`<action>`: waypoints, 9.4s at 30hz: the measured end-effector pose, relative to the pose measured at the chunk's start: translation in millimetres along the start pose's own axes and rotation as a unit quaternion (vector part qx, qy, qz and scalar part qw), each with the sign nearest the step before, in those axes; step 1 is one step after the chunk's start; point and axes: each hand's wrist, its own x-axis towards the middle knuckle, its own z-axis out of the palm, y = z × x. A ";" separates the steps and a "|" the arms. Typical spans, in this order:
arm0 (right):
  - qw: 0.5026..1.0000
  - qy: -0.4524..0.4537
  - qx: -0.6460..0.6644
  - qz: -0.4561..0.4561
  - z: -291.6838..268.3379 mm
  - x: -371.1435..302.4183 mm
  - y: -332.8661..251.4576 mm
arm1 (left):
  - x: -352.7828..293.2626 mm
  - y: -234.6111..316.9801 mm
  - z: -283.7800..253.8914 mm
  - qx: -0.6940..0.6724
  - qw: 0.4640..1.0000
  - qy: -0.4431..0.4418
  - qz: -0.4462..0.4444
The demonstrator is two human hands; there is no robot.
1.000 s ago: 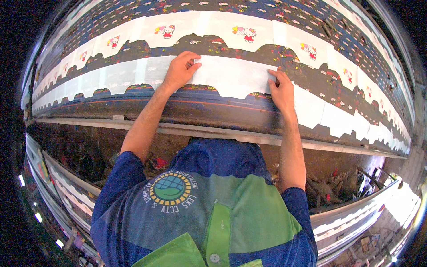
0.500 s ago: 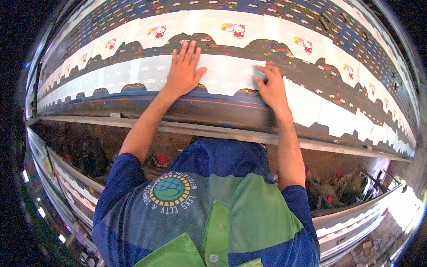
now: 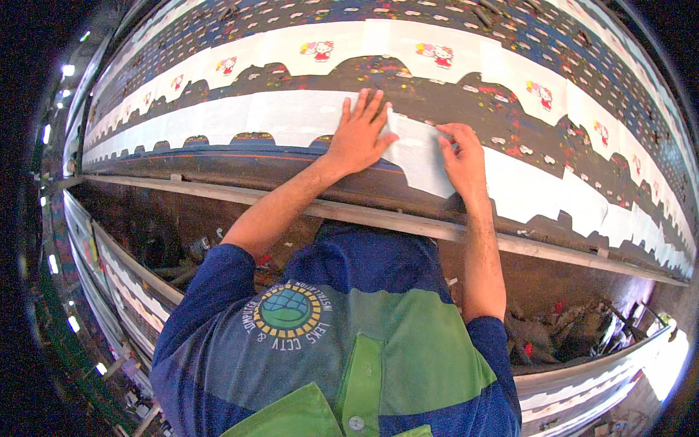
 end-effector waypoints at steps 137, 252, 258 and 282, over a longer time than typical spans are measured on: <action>0.996 0.034 -0.076 -0.020 -232.9 -17.4 186.2 | 108.0 166.5 67.0 0.120 0.989 -0.071 -0.052; 0.996 -0.036 -0.064 -0.051 -686.3 -57.4 484.9 | 301.2 589.7 193.4 -0.296 0.919 0.052 -0.255; 0.978 0.098 -0.169 -0.070 -653.8 -33.9 496.0 | 319.3 561.5 212.1 -0.310 0.902 0.077 -0.290; 0.966 0.142 -0.212 -0.048 -643.6 -31.6 488.6 | 312.4 591.1 210.4 -0.050 0.999 0.001 -0.003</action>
